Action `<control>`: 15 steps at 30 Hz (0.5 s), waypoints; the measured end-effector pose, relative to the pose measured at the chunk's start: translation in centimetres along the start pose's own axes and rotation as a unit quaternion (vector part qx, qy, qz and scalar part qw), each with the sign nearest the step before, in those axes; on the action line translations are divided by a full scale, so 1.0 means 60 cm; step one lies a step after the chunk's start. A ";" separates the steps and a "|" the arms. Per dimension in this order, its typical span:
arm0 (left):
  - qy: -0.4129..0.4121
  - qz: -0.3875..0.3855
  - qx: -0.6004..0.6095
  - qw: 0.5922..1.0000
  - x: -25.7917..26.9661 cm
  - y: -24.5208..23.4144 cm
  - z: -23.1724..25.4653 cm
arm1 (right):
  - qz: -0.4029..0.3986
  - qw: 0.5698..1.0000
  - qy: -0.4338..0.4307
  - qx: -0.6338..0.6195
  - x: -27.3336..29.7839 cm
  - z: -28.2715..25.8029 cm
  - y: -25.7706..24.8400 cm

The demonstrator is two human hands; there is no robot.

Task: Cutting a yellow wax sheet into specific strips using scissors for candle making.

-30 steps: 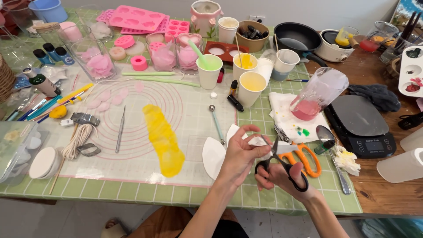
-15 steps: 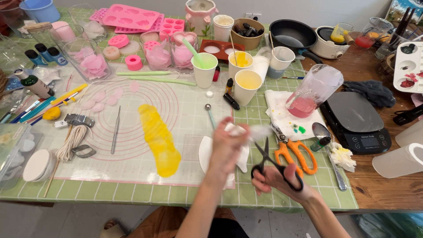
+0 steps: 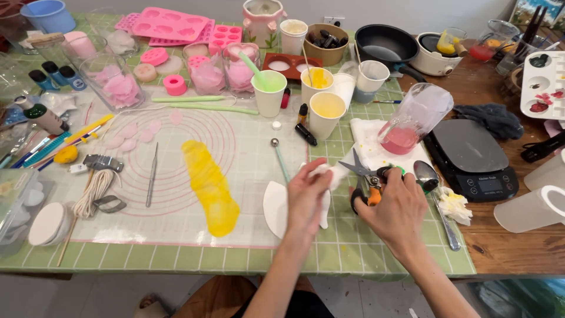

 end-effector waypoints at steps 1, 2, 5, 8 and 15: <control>0.001 0.002 0.000 1.000 0.015 0.020 0.006 | -0.001 1.000 -0.001 -0.001 0.002 0.001 0.007; 0.004 -0.027 0.032 0.999 0.028 0.044 0.013 | 0.003 1.000 -0.002 0.014 0.001 0.003 0.013; 0.036 -0.040 0.022 0.998 0.055 0.086 0.027 | -0.002 0.999 -0.011 0.041 0.000 0.003 0.021; 0.085 -0.013 -0.021 0.996 0.063 0.100 0.039 | -0.022 0.997 -0.032 0.061 0.001 0.001 0.020; 0.160 -0.030 -0.067 0.984 0.057 0.086 0.059 | -0.033 0.994 -0.092 0.056 -0.005 0.004 -0.005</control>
Point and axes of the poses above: each hand's wrist, its own x-axis away from the middle knuckle, its own y-axis out of the palm, z = x × y, the point moved 1 cm from there along -x, towards the middle knuckle, and after that the axes turned 5 degrees about y, right-handed, at the moved point
